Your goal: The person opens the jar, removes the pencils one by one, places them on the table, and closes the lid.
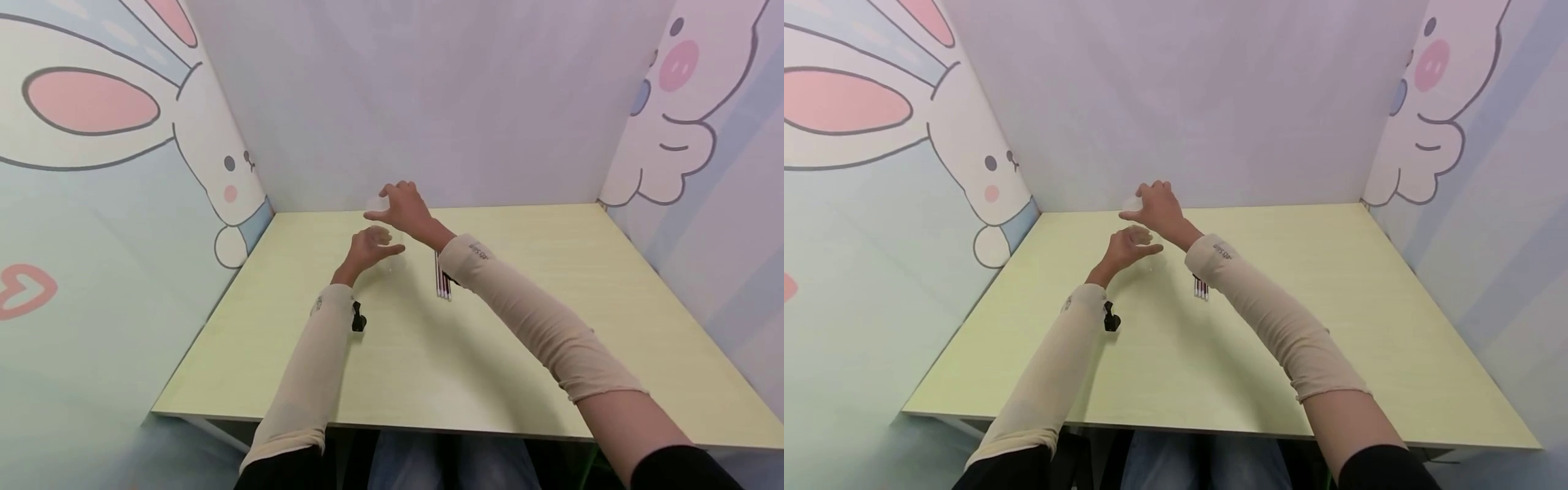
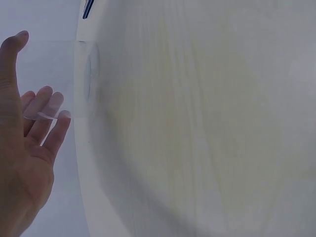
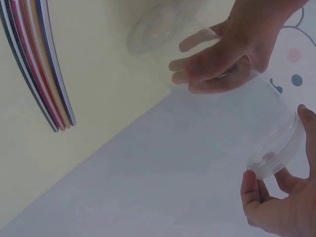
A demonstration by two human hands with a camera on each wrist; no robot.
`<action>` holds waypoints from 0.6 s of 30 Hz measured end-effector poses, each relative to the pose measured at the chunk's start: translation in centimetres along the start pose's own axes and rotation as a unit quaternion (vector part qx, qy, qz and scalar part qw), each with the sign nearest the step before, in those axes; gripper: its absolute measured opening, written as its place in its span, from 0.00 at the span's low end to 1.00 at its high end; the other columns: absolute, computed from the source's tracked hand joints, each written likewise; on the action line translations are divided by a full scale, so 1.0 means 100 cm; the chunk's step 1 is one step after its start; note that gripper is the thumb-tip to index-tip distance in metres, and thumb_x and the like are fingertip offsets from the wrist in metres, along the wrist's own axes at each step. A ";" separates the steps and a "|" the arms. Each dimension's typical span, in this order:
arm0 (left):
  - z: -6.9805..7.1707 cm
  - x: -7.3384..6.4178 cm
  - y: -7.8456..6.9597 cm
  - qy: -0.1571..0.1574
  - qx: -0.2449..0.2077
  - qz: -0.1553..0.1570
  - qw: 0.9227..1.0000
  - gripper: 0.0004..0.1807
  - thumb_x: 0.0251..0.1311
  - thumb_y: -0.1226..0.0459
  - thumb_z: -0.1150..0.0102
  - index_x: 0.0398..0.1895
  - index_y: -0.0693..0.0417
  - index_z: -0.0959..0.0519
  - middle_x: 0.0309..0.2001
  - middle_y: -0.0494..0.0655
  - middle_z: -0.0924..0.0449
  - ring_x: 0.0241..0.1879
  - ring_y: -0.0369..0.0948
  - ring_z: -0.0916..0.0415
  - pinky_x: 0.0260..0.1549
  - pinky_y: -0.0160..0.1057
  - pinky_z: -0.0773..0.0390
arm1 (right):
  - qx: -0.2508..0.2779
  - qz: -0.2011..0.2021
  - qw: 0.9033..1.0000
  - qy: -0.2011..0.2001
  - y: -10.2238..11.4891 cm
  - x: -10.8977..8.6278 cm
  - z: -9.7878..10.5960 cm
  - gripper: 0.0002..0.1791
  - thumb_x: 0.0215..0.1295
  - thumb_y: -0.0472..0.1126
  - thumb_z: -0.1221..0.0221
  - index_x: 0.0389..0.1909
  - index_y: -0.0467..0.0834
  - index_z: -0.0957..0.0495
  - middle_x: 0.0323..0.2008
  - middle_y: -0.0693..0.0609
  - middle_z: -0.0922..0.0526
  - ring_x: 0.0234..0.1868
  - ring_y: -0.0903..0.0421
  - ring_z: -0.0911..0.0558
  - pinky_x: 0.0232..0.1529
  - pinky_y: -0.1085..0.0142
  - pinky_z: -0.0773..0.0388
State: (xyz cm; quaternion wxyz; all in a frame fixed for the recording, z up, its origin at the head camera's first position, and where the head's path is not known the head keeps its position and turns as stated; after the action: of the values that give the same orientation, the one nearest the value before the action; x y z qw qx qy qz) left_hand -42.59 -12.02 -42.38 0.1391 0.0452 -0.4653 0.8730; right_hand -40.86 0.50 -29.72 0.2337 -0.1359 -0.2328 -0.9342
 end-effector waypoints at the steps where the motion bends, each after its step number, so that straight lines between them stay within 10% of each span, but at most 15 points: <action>1: -0.001 0.000 0.000 0.000 -0.003 0.000 1.000 0.42 0.37 0.35 0.29 0.53 0.50 0.22 0.50 0.50 0.18 0.47 0.38 0.21 0.49 0.45 0.24 | -0.003 -0.011 1.000 -0.011 0.000 -0.002 0.000 0.37 0.53 0.67 0.37 0.54 0.42 0.25 0.50 0.43 0.26 0.53 0.46 0.32 0.51 0.57 0.28; 11: -0.006 0.001 -0.002 0.005 -0.018 -0.002 1.000 0.44 0.38 0.35 0.30 0.54 0.54 0.23 0.53 0.54 0.21 0.48 0.41 0.20 0.48 0.42 0.22 | -0.041 -0.047 0.997 -0.049 -0.002 -0.006 -0.004 0.39 0.52 0.71 0.39 0.52 0.44 0.27 0.48 0.43 0.29 0.51 0.48 0.32 0.40 0.61 0.23; 18: 0.000 -0.014 0.009 0.070 0.003 0.056 0.996 0.66 0.35 0.32 0.31 0.76 0.38 0.57 0.71 0.46 0.42 0.68 0.47 0.40 0.60 0.52 0.32 | -0.041 -0.036 0.997 -0.050 -0.006 -0.006 -0.012 0.46 0.49 0.79 0.46 0.56 0.47 0.29 0.52 0.46 0.27 0.51 0.48 0.29 0.45 0.58 0.24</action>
State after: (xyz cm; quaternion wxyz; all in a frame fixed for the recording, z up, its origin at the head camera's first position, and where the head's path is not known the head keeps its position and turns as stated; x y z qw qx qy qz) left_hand -41.54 -12.76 -43.41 0.1218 -0.0421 -0.4533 0.8820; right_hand -40.81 0.63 -31.17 0.1821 -0.1832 -0.2100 -0.9430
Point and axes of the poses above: each hand's wrist, its own x-axis towards the middle knuckle, its own z-axis out of the back of the hand, y = z × x, the point moved 5 cm from there along x, towards the middle knuckle
